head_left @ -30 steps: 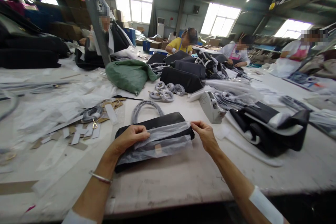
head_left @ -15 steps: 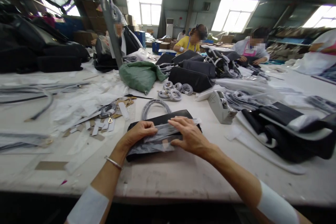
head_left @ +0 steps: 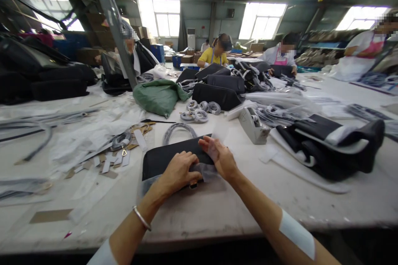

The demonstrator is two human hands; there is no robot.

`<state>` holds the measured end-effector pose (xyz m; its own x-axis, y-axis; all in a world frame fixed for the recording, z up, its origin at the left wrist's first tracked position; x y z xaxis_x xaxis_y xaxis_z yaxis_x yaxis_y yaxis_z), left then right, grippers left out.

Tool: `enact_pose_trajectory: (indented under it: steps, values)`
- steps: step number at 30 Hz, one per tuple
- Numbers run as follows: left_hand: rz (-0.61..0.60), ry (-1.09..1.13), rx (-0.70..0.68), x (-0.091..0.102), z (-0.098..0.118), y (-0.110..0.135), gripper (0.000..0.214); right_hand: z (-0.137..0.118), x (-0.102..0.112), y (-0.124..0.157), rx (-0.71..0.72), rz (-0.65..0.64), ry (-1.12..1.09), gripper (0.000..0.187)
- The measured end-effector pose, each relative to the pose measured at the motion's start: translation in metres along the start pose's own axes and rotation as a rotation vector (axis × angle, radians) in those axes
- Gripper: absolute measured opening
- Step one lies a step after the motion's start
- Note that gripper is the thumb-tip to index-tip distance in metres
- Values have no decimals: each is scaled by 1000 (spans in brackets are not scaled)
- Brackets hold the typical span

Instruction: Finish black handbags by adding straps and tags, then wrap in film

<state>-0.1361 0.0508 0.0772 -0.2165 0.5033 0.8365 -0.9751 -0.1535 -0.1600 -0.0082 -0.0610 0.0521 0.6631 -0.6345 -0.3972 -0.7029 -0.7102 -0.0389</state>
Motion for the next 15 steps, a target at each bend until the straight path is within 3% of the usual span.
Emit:
enact_pose_trajectory:
  steps: [2,8,11,15]
  values:
    - [3,59,3,-2,5,-5,15,-4,8,-4,-52,-4,-185,39]
    - [-129,725,180,7,12,-24,22,-5,16,-7,-118,-49,-382,34]
    - [-173,683,146,-5,15,-40,19,-7,19,-9,-107,-43,-408,33]
    - [-60,712,196,-22,6,-56,23,-19,28,-5,46,-3,-394,33]
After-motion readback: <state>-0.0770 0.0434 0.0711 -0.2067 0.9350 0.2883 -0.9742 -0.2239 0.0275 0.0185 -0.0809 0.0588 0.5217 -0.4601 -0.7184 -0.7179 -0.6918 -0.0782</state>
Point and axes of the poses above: each hand's wrist, its own y-axis away from the middle knuckle, its own x-axis out of the back of the hand, z = x × y, the point moved 2 cm from there along -y, towards the middle knuckle, and after that the axes turned 4 degrees about y, right-handed, at the moved point
